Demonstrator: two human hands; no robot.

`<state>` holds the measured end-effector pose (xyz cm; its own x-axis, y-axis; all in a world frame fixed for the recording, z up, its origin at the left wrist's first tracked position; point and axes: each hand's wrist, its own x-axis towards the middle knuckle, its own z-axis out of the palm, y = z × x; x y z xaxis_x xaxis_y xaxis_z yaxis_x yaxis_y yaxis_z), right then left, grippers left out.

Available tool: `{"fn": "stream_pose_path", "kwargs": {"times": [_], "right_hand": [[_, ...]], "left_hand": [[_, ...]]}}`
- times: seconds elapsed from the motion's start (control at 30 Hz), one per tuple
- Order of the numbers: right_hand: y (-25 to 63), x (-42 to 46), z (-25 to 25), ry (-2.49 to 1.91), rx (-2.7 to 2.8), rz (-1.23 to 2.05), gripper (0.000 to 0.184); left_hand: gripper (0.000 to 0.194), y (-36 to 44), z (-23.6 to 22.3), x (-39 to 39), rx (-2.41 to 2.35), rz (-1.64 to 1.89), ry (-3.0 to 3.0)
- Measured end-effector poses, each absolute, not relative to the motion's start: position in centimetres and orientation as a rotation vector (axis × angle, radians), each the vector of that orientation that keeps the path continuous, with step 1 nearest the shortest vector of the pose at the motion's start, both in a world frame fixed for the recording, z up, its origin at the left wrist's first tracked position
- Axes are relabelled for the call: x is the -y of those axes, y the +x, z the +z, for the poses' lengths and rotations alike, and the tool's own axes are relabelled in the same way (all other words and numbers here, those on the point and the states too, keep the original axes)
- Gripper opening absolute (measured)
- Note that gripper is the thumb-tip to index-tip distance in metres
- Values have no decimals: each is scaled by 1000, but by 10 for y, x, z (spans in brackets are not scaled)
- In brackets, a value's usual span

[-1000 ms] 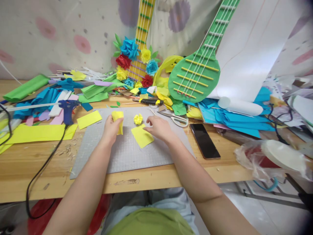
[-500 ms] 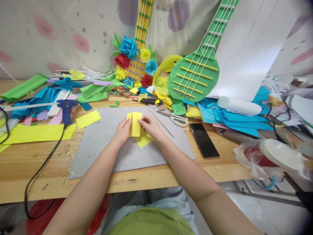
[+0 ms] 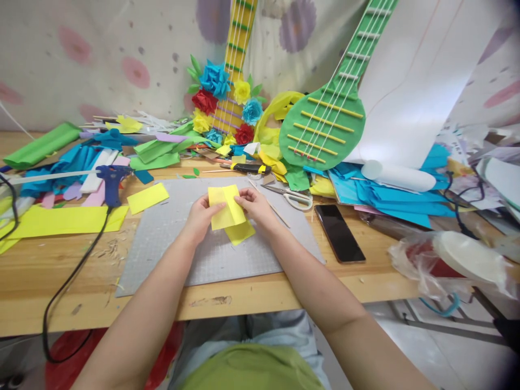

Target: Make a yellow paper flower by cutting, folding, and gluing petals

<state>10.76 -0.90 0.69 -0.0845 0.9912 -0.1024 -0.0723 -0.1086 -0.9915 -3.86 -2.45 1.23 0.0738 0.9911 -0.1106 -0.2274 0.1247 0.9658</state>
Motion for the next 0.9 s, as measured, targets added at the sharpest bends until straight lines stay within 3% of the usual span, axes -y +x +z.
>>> {"fn": "stream_pose_path", "kwargs": {"times": [0.4, 0.6, 0.9], "right_hand": [[113, 9, 10, -1208, 1108, 1308, 34], [102, 13, 5, -1213, 1206, 1169, 34], [101, 20, 14, -1007, 1091, 1626, 43]], "left_hand": [[33, -42, 5, 19, -1269, 1455, 1120], [22, -30, 1, 27, -1249, 1352, 1415], [25, -26, 8, 27, -1076, 1367, 1184]]}}
